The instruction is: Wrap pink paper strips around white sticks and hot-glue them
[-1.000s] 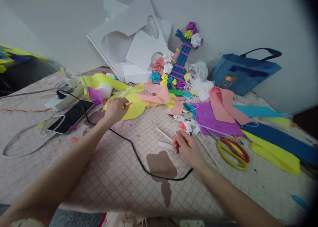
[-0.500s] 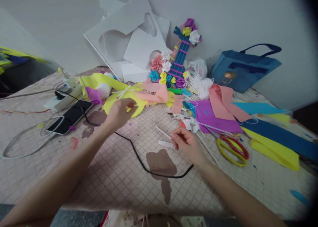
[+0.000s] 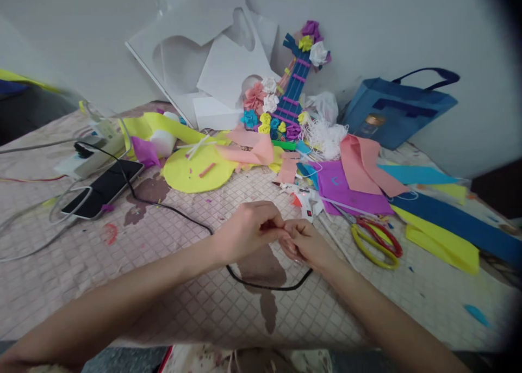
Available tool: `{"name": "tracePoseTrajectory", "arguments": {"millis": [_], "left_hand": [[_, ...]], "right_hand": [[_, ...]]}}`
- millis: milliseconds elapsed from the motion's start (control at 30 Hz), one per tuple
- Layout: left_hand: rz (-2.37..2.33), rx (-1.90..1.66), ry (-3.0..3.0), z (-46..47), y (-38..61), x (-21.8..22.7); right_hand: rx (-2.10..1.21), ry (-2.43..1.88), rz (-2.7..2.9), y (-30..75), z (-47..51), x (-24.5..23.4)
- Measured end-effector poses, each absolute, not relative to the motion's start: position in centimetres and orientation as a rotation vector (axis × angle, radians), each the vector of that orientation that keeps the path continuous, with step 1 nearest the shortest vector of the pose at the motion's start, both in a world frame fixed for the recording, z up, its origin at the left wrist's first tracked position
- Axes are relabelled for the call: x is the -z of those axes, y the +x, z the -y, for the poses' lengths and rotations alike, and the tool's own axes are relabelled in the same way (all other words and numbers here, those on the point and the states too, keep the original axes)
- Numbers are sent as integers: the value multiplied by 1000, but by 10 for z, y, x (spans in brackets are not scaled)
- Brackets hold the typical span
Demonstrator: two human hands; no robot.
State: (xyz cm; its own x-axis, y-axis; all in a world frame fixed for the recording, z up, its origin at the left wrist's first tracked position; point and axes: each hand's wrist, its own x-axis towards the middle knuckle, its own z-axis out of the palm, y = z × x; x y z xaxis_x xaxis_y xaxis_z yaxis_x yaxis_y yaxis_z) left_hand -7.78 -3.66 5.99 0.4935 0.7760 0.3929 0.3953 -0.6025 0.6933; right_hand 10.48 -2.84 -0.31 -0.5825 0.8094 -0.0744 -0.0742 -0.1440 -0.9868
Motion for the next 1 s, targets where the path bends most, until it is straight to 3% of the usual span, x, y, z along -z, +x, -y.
{"name": "tracePoseTrajectory", "arguments": {"millis": [200,400,833,1000], "left_hand": [[-735,-921,2420,38,-83,-50],[-881,-934,2451,42,-78,-40],[-1254,-1052,2200,24,-90,-39],[-1185,-1100,2097,20,-91,-34]], "right_hand": [[-2029,-592,1412,100,34,5],[-1998,-626,1378,93,37,7],[-2263,-511,1217,91,37,-4],[-2266,-509,1202,92,35,-2]]}}
